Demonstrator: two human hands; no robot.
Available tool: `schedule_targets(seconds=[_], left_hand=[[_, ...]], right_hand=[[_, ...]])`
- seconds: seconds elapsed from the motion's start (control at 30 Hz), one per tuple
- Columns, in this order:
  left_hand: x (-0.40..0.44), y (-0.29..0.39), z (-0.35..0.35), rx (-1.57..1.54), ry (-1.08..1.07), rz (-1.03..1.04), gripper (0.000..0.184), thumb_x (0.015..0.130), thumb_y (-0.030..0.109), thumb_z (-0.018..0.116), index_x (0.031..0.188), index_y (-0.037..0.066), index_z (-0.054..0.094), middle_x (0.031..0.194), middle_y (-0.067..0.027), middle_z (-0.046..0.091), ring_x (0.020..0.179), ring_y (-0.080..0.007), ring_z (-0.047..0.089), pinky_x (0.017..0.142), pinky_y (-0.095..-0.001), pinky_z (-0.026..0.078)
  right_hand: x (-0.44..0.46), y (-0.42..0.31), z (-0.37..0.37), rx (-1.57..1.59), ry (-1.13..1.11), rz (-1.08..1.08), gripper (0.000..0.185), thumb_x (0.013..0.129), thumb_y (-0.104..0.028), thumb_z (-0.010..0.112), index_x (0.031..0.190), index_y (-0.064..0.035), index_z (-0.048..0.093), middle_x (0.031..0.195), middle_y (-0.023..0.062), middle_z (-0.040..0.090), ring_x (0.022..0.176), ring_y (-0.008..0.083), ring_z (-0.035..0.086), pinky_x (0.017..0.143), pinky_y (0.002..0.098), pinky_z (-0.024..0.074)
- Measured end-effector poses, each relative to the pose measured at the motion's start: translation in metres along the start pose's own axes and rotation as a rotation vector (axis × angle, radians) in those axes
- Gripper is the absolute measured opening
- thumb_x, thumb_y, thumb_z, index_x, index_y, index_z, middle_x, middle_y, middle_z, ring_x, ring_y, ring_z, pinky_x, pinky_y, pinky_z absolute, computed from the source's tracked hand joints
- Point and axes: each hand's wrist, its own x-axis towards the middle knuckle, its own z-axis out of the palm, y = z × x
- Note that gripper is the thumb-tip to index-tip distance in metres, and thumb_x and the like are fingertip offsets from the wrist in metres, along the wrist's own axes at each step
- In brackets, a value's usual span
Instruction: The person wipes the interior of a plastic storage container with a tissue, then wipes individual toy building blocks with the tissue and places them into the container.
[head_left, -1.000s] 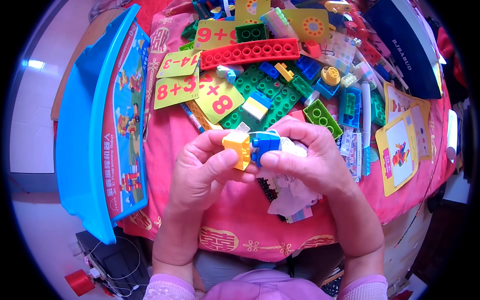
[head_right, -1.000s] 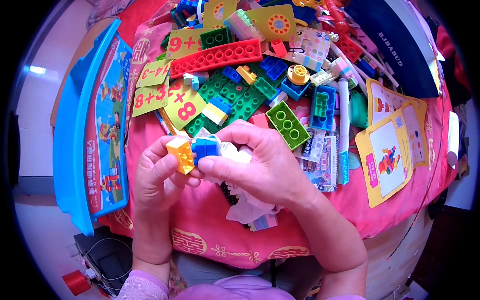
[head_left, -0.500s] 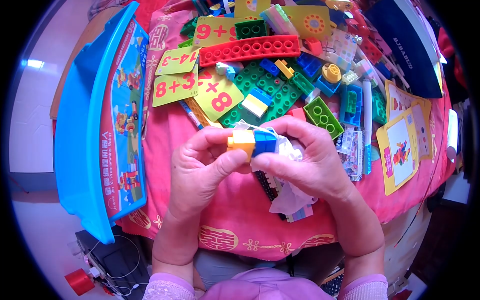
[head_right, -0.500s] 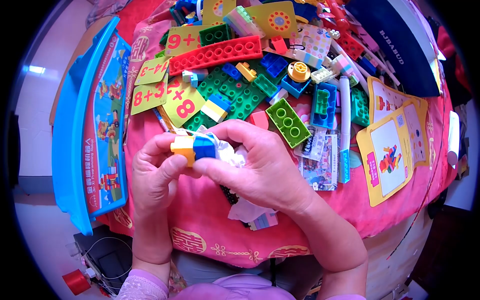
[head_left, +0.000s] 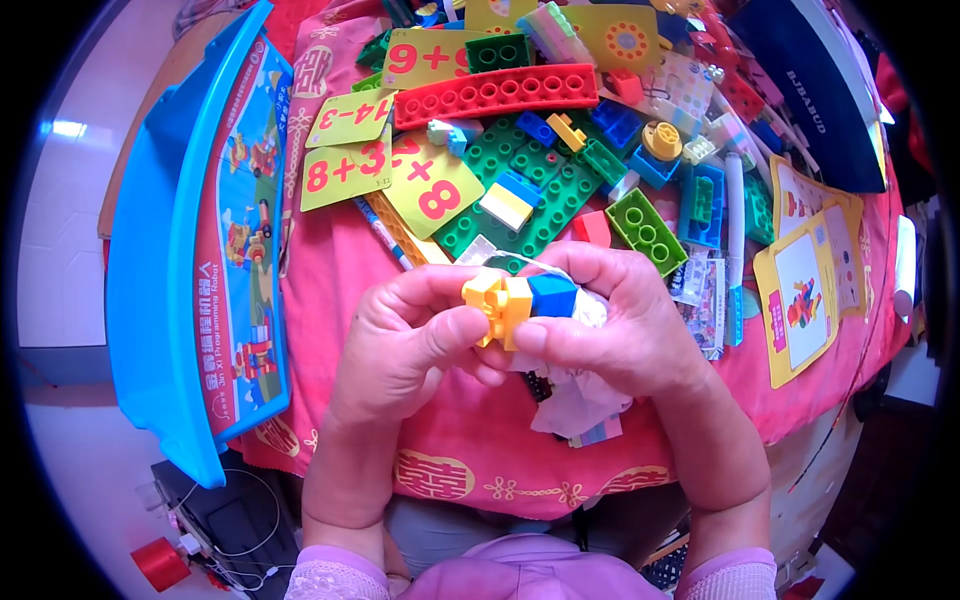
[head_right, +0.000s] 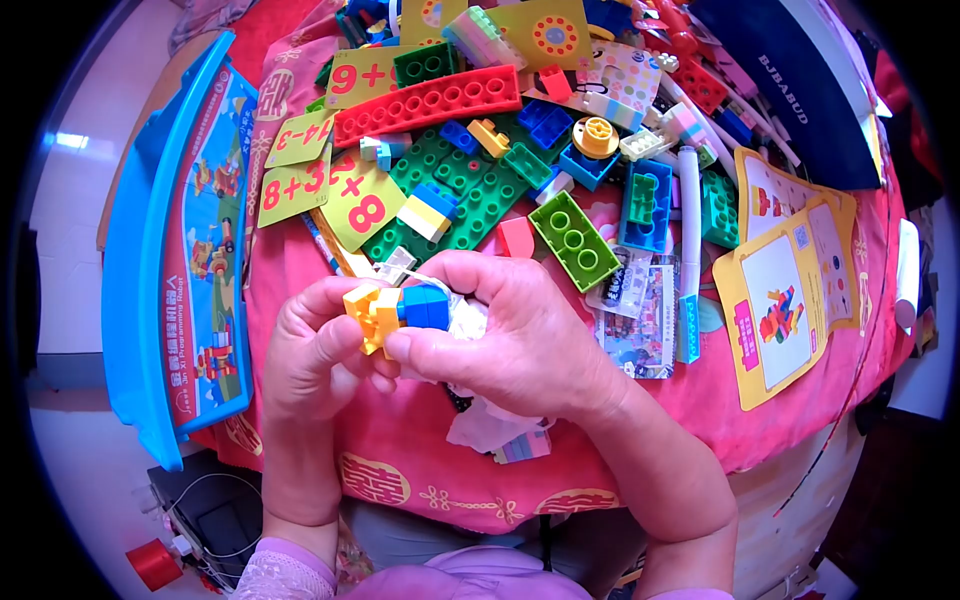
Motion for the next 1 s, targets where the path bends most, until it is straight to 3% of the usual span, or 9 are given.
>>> schedule_targets(seconds=[0.17,0.43,0.67,0.77,1.0], left_hand=[[0.002,0.004,-0.001,-0.034,-0.021,-0.068,0.031,0.085,0.014,0.059,0.110,-0.004,0.053,0.092,-0.0153,0.062,0.069,-0.0205,0.064,0.056,-0.0295,0.056],[0.003,0.003,-0.004,-0.059,-0.036,-0.069,0.030,0.086,0.016,0.057,0.109,-0.003,0.051,0.093,-0.0149,0.062,0.069,-0.0207,0.064,0.057,-0.0301,0.056],[0.004,-0.001,-0.002,-0.044,-0.004,-0.011,0.029,0.083,0.010,0.061,0.109,0.000,0.051,0.100,-0.0135,0.059,0.081,-0.0206,0.062,0.062,-0.0315,0.056],[0.005,-0.003,-0.003,-0.038,-0.008,-0.020,0.030,0.082,0.007,0.061,0.109,0.001,0.050,0.101,-0.0130,0.058,0.084,-0.0201,0.062,0.064,-0.0305,0.056],[0.006,-0.003,0.005,0.085,0.086,0.005,0.033,0.082,0.003,0.059,0.114,-0.002,0.049,0.102,-0.0126,0.058,0.085,-0.0179,0.062,0.067,-0.0282,0.056]], right_hand=[[0.001,0.001,-0.002,0.123,-0.004,0.057,0.025,0.076,-0.015,0.068,0.094,0.0010,0.059,0.079,0.0020,0.060,0.069,0.0051,0.056,0.060,0.0201,0.0465],[0.001,0.001,-0.001,0.054,0.047,0.065,0.024,0.077,-0.016,0.067,0.093,0.0006,0.058,0.078,0.0016,0.060,0.069,0.0050,0.056,0.059,0.0203,0.0464],[0.002,0.004,0.004,0.054,0.091,-0.006,0.024,0.080,-0.018,0.066,0.093,0.0014,0.059,0.075,0.0024,0.062,0.066,0.0054,0.057,0.055,0.0203,0.0454],[0.002,0.013,0.005,-0.223,0.141,-0.160,0.024,0.081,-0.020,0.064,0.090,0.0024,0.060,0.073,0.0053,0.063,0.063,0.0068,0.059,0.054,0.0215,0.0453],[0.006,0.017,0.004,-0.403,0.176,-0.204,0.028,0.085,-0.026,0.058,0.086,0.0016,0.062,0.071,0.0107,0.062,0.063,0.0137,0.061,0.055,0.0272,0.0460]])
